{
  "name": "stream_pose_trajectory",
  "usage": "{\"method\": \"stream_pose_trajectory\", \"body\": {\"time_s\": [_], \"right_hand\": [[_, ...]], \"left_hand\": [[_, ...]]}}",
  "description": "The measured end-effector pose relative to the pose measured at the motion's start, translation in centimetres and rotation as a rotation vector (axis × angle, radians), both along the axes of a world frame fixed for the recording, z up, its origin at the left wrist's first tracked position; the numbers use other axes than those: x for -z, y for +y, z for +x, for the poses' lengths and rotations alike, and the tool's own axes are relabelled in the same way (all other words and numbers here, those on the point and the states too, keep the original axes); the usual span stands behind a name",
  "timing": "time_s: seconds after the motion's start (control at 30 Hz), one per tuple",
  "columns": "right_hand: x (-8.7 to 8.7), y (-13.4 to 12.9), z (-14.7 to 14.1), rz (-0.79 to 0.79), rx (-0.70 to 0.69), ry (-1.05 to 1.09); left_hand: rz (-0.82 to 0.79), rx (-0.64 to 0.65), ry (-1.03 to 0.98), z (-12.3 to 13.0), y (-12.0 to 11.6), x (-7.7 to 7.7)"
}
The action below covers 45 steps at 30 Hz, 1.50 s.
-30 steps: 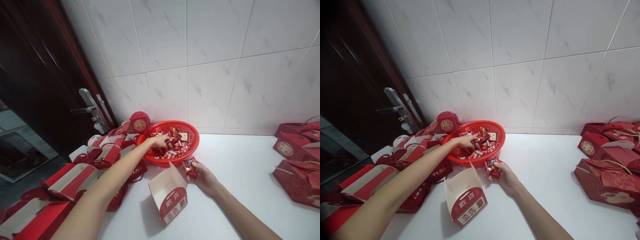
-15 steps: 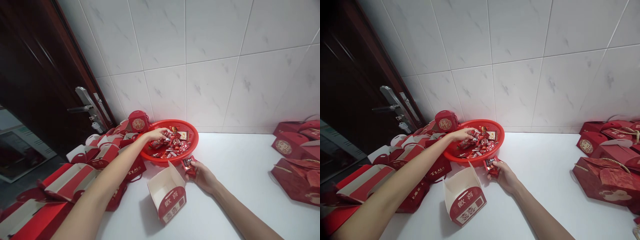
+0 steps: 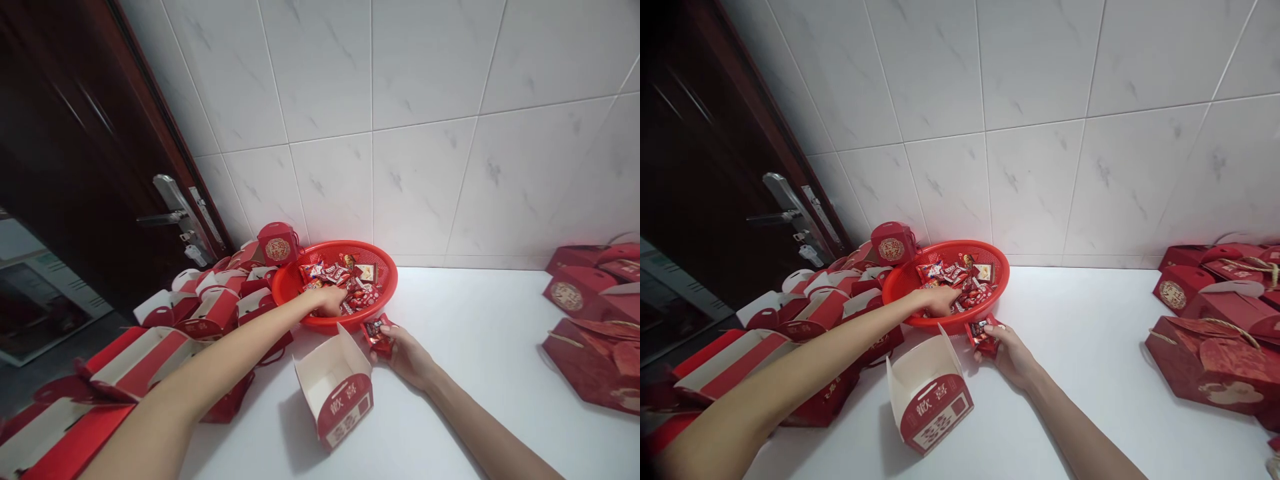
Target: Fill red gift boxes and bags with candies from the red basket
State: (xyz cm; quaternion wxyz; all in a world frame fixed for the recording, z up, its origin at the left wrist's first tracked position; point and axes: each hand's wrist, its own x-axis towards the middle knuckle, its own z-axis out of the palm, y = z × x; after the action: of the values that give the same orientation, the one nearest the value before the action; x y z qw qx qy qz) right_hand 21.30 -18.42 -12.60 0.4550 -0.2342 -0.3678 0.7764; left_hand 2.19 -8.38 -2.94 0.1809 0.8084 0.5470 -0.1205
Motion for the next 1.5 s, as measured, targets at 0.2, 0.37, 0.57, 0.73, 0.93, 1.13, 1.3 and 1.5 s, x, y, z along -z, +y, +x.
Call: {"method": "stream_pose_trajectory", "body": {"time_s": [0.2, 0.37, 0.57, 0.73, 0.93, 1.13, 1.3, 1.5], "right_hand": [[-0.4, -0.2, -0.1, -0.007, 0.004, -0.001], [-0.6, -0.3, -0.1, -0.018, 0.003, 0.003], [-0.3, 0.0, -0.1, -0.014, 0.004, 0.002], [0.0, 0.2, -0.1, -0.010, -0.009, -0.005], [-0.2, 0.0, -0.1, -0.023, -0.007, -0.003], [-0.7, -0.3, 0.1, -0.001, -0.005, -0.039], [-3.1, -0.3, 0.9, 0.087, 0.037, -0.034], [-9.6, -1.6, 1.3, 0.363, 0.110, -0.039]], "left_hand": [[0.131, -0.098, -0.262, -1.7, 1.9, -0.8], [0.157, -0.179, -0.469, -3.5, 3.2, -0.9], [0.199, -0.224, -0.683, -3.9, 3.9, -1.1], [0.226, -0.271, -0.847, -3.5, 3.9, -1.4], [0.255, -0.386, -0.805, -3.7, 3.4, -2.5], [0.353, -0.313, -0.715, -4.2, 1.6, -4.7], [0.324, -0.174, -0.963, -4.2, -1.7, -6.3], [0.315, -0.054, -1.187, -3.3, -7.9, -8.2]]}}
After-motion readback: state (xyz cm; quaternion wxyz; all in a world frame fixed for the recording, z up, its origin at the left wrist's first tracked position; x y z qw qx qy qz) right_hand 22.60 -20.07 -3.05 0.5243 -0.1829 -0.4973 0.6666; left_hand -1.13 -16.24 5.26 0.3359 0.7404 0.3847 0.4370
